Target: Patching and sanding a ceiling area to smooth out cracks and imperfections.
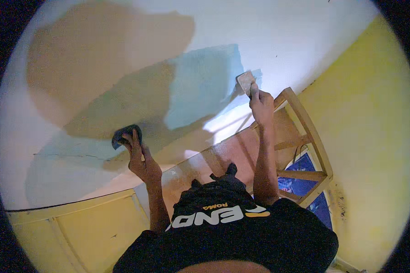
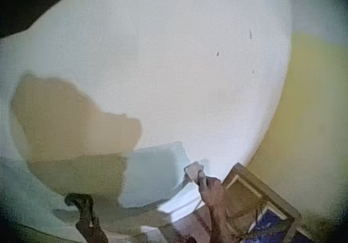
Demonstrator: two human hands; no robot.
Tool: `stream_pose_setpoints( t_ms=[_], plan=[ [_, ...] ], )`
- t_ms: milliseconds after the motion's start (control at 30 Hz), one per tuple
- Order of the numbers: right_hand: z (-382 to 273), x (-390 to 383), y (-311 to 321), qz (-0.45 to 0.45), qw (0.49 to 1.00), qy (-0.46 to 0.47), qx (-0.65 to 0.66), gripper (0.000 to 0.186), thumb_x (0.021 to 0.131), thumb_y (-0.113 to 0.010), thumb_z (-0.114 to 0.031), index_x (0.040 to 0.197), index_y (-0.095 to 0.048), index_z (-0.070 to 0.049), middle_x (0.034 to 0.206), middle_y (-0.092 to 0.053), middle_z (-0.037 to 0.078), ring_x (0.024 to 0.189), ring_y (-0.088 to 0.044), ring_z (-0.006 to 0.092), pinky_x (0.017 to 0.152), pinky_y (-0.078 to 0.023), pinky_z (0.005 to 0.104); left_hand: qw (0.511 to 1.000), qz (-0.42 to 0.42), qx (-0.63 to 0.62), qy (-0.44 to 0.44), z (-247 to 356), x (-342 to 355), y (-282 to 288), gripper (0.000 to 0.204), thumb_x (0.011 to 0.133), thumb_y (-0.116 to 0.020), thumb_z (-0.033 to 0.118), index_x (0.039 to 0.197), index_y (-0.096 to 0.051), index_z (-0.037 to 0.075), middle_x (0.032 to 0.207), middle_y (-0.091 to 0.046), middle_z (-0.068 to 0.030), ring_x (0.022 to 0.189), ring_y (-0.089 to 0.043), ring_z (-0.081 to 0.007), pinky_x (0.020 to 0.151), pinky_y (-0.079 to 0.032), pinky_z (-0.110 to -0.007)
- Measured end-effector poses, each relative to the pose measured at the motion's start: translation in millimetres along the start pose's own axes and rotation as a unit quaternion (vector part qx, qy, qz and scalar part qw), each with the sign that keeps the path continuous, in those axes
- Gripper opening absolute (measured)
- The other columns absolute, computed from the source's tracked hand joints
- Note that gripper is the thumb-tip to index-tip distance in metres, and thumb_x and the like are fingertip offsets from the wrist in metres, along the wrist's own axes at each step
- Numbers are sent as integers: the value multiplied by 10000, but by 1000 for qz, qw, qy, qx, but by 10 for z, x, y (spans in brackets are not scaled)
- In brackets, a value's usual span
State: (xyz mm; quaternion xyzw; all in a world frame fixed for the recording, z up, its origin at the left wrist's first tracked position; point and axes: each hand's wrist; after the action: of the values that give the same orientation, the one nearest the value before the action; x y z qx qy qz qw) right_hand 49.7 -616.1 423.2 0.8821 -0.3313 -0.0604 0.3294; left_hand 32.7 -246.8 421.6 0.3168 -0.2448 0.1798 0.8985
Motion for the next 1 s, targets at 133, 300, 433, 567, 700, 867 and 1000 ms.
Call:
stream_pose_setpoints(
  t_ms=[133, 300, 433, 567, 700, 867, 1000],
  plan=[
    [-120, -81, 46, -17, 999, -31, 15, 732, 992, -386, -639, 905, -748, -9, 807, -686, 263, 835, -679, 450, 761, -517, 490, 1000, -4, 11, 3, 41, 6, -2, 394, 1019, -501, 97, 1407, -565, 71, 1520, -434, -195, 1458, -305, -399, 1148, -340, -447],
    [-144, -107, 47, -11, 999, -16, 48, 709, 997, -401, -618, 917, -751, -7, 796, -687, 259, 822, -685, 439, 757, -519, 482, 1000, -2, 4, 10, 83, 2, 1, 400, 1013, -504, 99, 1408, -563, 69, 1525, -431, -185, 1462, -297, -397, 1148, -339, -451],
    [-107, -70, -11, -25, 997, -39, 56, 712, 1001, -399, -610, 902, -745, 5, 782, -680, 262, 793, -681, 436, 736, -513, 485, 999, -7, -4, 38, 92, 19, 2, 410, 1003, -511, 87, 1410, -561, 67, 1525, -432, -180, 1463, -298, -387, 1144, -343, -444],
    [-87, -83, -33, 16, 998, -13, 61, 681, 1021, -417, -572, 736, -634, 7, 641, -568, 154, 640, -549, 288, 606, -431, 422, 1000, -7, 1, -11, 58, 8, -8, 413, 1003, -508, 75, 1413, -559, 68, 1523, -432, -181, 1463, -300, -375, 1145, -342, -431],
    [-71, -69, -50, 5, 999, -22, 40, 712, 1005, -391, -606, 891, -744, 2, 771, -676, 265, 780, -671, 450, 722, -508, 502, 999, -13, -21, 30, 7, -42, -25, 405, 1002, -510, 69, 1402, -568, 61, 1521, -432, -185, 1459, -310, -368, 1158, -321, -435],
    [-123, -66, -28, -8, 998, -47, 50, 709, 1002, -384, -614, 923, -754, -14, 793, -678, 273, 809, -675, 458, 734, -512, 505, 1000, -3, -10, 6, 43, -15, -47, 394, 1002, -519, 73, 1390, -573, 39, 1516, -431, -202, 1457, -313, -373, 1169, -299, -438],
    [-94, -81, -49, 1, 998, -56, 37, 712, 999, -385, -620, 939, -756, -15, 796, -677, 279, 814, -685, 446, 739, -514, 499, 1000, -8, -12, 7, 119, 17, -23, 400, 997, -518, 71, 1391, -570, 34, 1514, -428, -219, 1462, -298, -386, 1172, -293, -442]
  ],
)
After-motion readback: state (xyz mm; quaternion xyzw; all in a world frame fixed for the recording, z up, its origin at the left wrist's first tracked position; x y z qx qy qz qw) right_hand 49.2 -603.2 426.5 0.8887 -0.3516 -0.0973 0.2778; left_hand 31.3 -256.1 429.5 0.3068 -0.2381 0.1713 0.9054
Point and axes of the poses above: each hand's wrist, its own x-axis towards the middle knuckle, its own y-axis out of the back of the hand, z = x × y
